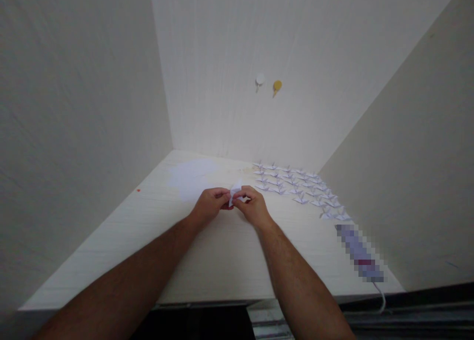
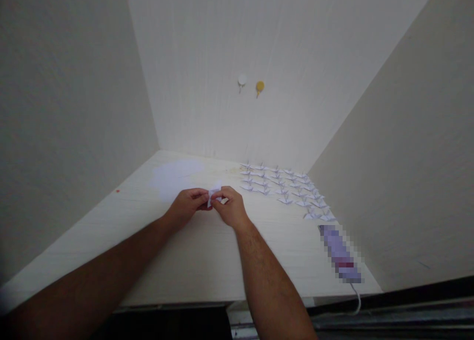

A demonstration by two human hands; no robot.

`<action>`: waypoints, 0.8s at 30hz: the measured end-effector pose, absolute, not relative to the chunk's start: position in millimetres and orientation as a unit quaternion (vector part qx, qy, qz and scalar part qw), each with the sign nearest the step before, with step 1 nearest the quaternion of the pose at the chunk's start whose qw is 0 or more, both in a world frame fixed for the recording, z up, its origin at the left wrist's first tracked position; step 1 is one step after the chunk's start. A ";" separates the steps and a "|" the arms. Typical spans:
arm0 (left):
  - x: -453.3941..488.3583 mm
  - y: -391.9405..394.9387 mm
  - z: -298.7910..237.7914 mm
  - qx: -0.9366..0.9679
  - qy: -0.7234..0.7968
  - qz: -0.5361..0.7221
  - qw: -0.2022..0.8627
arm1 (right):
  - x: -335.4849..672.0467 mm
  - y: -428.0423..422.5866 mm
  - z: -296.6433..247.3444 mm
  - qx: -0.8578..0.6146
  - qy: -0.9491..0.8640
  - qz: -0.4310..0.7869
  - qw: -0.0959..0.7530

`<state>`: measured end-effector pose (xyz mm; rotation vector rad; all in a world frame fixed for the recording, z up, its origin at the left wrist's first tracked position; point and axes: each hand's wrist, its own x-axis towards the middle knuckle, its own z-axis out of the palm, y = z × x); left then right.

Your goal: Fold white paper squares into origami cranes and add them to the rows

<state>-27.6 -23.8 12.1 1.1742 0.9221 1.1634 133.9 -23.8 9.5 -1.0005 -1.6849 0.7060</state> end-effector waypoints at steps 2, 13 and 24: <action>-27.8 -24.1 11.9 0.540 0.396 0.486 0.562 | 134.1 -23.5 8.8 -0.418 -0.694 0.293 0.508; -29.2 -22.7 6.6 0.618 0.362 0.455 0.529 | 134.9 -22.0 9.6 -0.447 -0.674 0.304 0.503; -27.7 -26.4 13.4 0.628 0.373 0.453 0.512 | 135.1 -21.1 8.3 -0.437 -0.667 0.325 0.509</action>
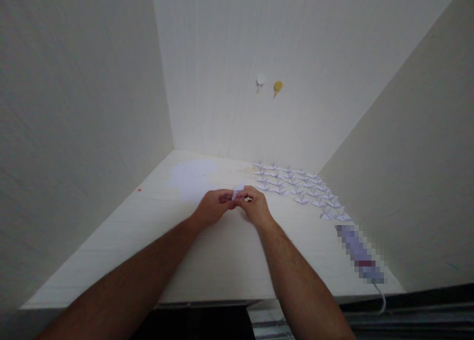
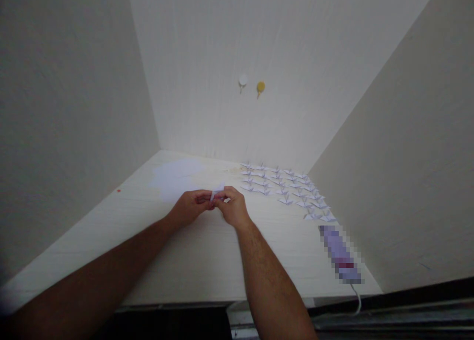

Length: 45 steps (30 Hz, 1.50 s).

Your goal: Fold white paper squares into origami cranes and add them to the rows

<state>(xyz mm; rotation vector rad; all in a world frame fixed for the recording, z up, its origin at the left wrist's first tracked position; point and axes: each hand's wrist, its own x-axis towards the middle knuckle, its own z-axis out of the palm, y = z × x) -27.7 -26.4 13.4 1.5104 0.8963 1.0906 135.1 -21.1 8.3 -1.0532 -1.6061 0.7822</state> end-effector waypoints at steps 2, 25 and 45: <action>-27.8 -26.3 13.5 0.629 0.370 0.455 0.509 | 135.3 -21.2 8.2 -0.435 -0.672 0.321 0.506; -27.3 -28.0 14.5 0.609 0.382 0.482 0.500 | 133.5 -26.9 9.9 -0.484 -0.684 0.300 0.456; -27.4 -29.4 17.4 0.663 0.395 0.470 0.428 | 135.8 -23.8 5.2 -0.512 -0.665 0.294 0.457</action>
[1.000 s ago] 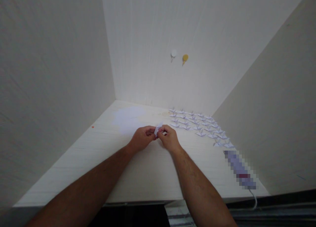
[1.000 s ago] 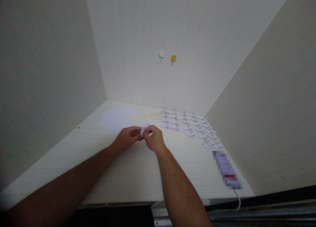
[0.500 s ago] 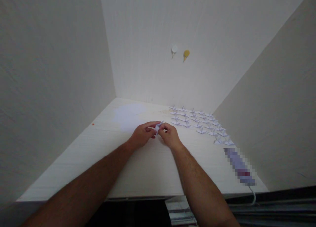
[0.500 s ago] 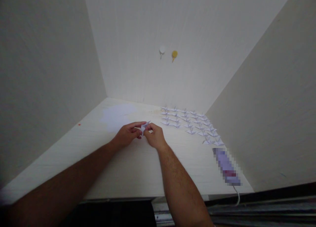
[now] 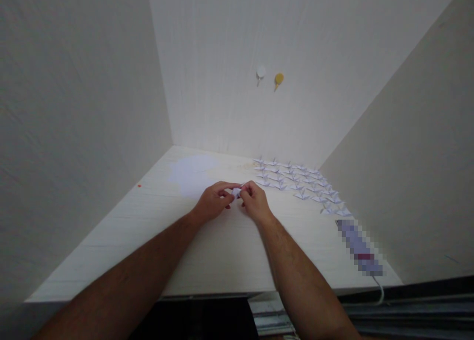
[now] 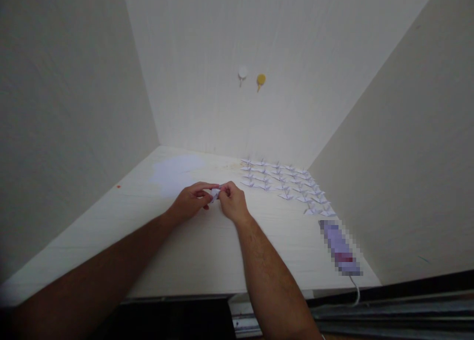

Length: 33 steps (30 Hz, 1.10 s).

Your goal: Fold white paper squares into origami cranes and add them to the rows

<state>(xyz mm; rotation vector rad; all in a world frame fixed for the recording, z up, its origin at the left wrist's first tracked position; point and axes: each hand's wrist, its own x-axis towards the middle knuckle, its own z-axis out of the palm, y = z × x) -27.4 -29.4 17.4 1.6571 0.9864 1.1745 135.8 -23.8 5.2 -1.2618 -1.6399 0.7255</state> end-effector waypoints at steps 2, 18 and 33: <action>-26.6 -31.0 19.0 0.666 0.407 0.462 0.421 | 136.0 -25.8 7.7 -0.523 -0.682 0.253 0.445; -25.9 -29.6 15.6 0.712 0.487 0.441 0.246 | 128.1 -38.6 25.1 -0.577 -0.735 0.123 0.335; -22.6 -31.2 12.8 0.693 0.514 0.442 0.244 | 125.6 -39.4 20.6 -0.579 -0.722 0.119 0.359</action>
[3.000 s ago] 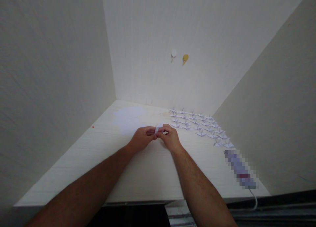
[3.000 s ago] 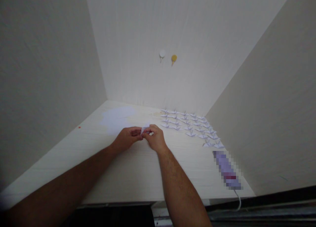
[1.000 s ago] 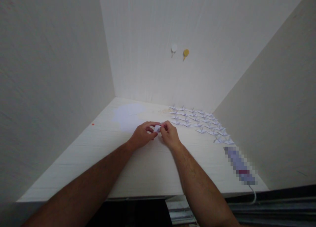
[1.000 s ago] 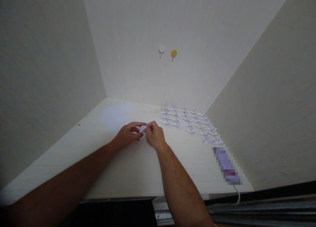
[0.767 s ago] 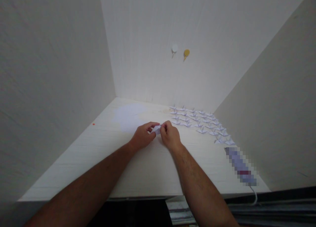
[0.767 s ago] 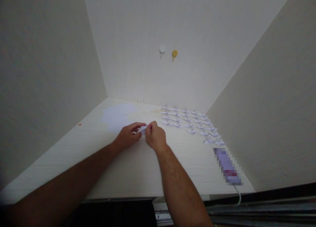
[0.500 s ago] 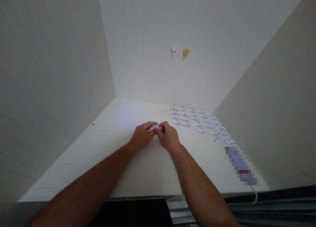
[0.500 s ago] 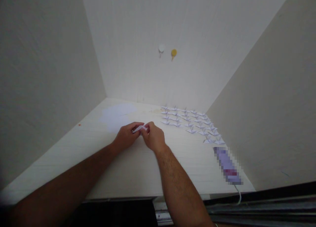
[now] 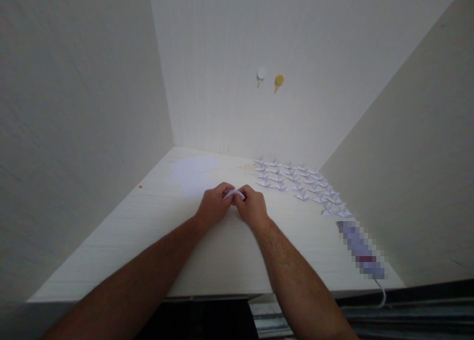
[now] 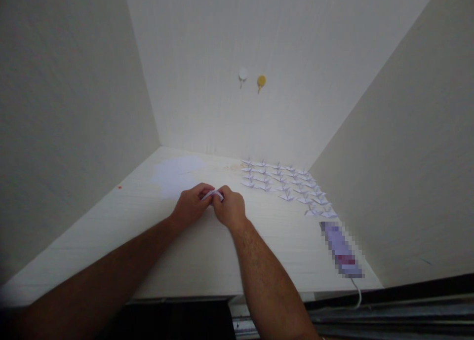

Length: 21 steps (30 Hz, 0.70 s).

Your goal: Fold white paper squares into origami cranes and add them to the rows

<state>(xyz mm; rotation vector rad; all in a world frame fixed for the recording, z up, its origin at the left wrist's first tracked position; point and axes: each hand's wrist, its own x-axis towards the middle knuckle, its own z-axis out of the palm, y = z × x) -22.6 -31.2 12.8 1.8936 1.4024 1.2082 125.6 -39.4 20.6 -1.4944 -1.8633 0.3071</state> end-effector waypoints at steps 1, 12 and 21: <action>-22.2 -31.2 12.6 0.689 0.514 0.446 0.251 | 125.3 -39.6 20.6 -0.580 -0.722 0.115 0.358; -24.2 -31.1 14.1 0.665 0.518 0.471 0.257 | 125.8 -36.2 14.6 -0.579 -0.696 0.117 0.408; -28.7 -26.5 8.1 0.642 0.516 0.487 0.292 | 128.9 -30.9 6.7 -0.530 -0.685 0.242 0.437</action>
